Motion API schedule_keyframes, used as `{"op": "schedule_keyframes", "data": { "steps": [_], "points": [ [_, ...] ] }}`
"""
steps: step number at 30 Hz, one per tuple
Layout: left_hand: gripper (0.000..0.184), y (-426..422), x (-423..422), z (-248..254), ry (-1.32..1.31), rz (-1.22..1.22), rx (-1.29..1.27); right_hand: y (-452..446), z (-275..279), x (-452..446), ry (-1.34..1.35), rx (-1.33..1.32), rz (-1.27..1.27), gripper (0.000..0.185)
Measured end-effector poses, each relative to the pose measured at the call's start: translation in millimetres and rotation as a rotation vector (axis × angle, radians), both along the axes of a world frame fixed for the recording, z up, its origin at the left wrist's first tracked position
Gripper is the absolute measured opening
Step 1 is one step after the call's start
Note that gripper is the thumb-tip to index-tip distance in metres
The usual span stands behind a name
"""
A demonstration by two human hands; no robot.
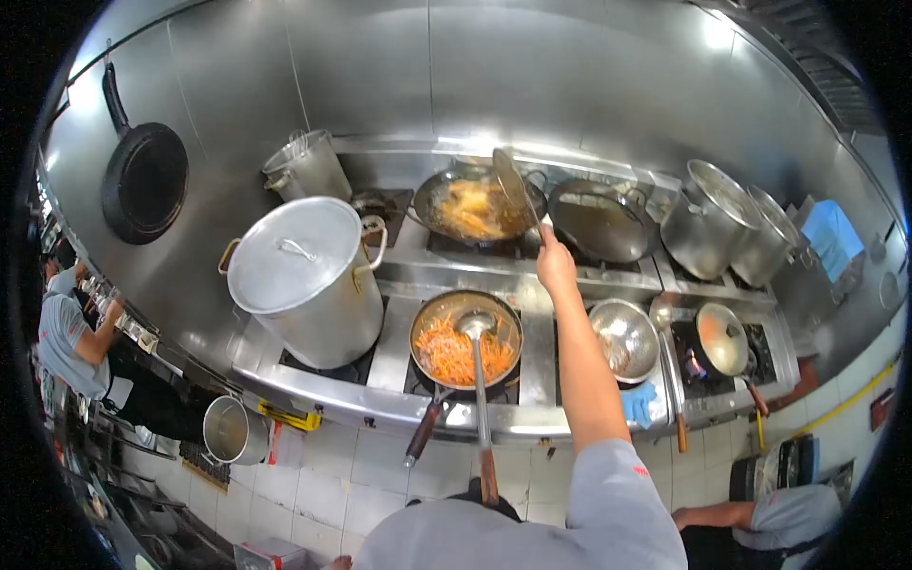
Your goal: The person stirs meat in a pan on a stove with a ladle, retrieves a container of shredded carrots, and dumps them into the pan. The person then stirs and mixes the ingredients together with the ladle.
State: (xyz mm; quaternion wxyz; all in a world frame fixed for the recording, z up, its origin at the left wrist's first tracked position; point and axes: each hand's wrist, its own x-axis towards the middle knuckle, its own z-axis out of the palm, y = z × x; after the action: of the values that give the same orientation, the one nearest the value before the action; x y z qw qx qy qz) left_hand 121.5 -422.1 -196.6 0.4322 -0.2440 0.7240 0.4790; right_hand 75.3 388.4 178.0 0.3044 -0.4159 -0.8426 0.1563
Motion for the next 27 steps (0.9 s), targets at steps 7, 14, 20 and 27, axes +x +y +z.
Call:
{"op": "schedule_keyframes", "data": {
  "steps": [7,14,20,27],
  "points": [
    [0.042,34,-74,18,0.017,-0.059,0.024,-47,-71,27,0.956,-0.826,0.078,0.038],
    [0.046,-2,-110,-21,0.018,-0.314,0.131,-161,-105,134,1.412,-0.895,-0.033,0.033],
    [0.034,-5,-177,-86,-0.303,-0.444,0.094,-225,-119,233,1.285,-0.898,-0.417,0.026],
    [0.038,72,-191,-34,0.061,-0.559,0.141,-189,-113,281,1.429,-0.988,-0.238,0.031]
  ]
}}
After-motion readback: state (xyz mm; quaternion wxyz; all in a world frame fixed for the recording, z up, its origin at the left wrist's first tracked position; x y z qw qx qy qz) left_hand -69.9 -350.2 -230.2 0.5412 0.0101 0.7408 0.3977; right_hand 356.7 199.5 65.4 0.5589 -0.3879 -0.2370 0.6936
